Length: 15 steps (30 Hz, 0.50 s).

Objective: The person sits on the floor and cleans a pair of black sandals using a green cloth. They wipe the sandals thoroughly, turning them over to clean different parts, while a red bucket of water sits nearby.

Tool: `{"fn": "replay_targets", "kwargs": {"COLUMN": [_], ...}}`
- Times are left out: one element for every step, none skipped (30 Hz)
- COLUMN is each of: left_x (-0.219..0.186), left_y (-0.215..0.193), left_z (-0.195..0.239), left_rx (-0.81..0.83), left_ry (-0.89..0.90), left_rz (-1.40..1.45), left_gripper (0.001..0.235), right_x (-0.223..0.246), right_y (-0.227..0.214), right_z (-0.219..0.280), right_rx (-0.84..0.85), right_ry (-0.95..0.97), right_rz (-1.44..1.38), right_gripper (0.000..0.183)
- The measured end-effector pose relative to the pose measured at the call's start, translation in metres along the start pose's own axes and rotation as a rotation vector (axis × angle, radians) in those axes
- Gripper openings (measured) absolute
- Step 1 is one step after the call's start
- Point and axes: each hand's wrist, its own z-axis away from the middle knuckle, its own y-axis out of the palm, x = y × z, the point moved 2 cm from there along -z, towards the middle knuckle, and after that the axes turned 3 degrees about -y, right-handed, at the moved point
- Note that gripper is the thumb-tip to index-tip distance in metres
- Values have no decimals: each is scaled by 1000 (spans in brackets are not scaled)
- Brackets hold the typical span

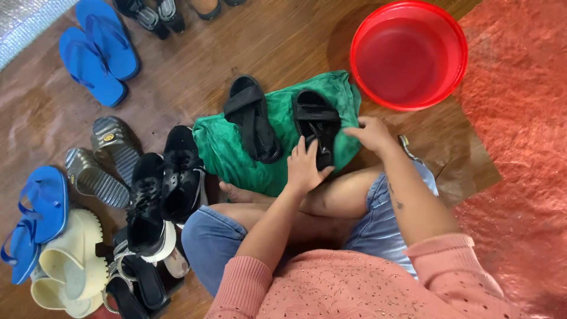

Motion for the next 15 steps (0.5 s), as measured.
{"fn": "replay_targets", "kwargs": {"left_x": [-1,-2,-3,-2,-2,-2,-1,2,6,-1,-7,-14,-16,-19,-22], "left_y": [2,4,6,6,7,7,19,31,44,29,17,7,5,4,2], "left_z": [2,3,3,4,3,-2,0,0,-1,-2,-3,6,0,2,4], "left_rx": [1,-2,-5,-13,51,109,94,110,125,115,158,216,220,204,187], "left_ry": [1,-15,-30,-19,-29,-37,-23,-13,-5,7,-10,-33,-27,-27,-26], "left_rz": [1,-47,-96,-94,-108,-121,-119,-195,-271,-277,-224,-167,-169,-185,-202], "left_gripper": [95,90,86,86,84,82,82,73,67,67,72,76,76,78,79], "right_x": [8,20,32,51,74,97,98,99,99,105,110,109,111,110,109], "right_y": [6,10,13,25,36,44,55,71,87,86,86,89,87,86,86], "right_z": [4,8,13,15,16,14,14,11,6,3,0,3,-7,-12,-16], "right_rx": [-1,-93,-188,-200,-179,-161,-178,-28,120,104,93,95,93,25,-42], "right_ry": [2,-202,-406,-411,-522,-635,-644,-586,-513,-516,-481,-437,-431,-450,-469], "right_rz": [1,-131,-261,-258,-196,-129,-122,141,401,399,374,349,346,361,376], "right_gripper": [35,34,33,33,30,27,27,36,58,58,57,56,56,53,51]}}
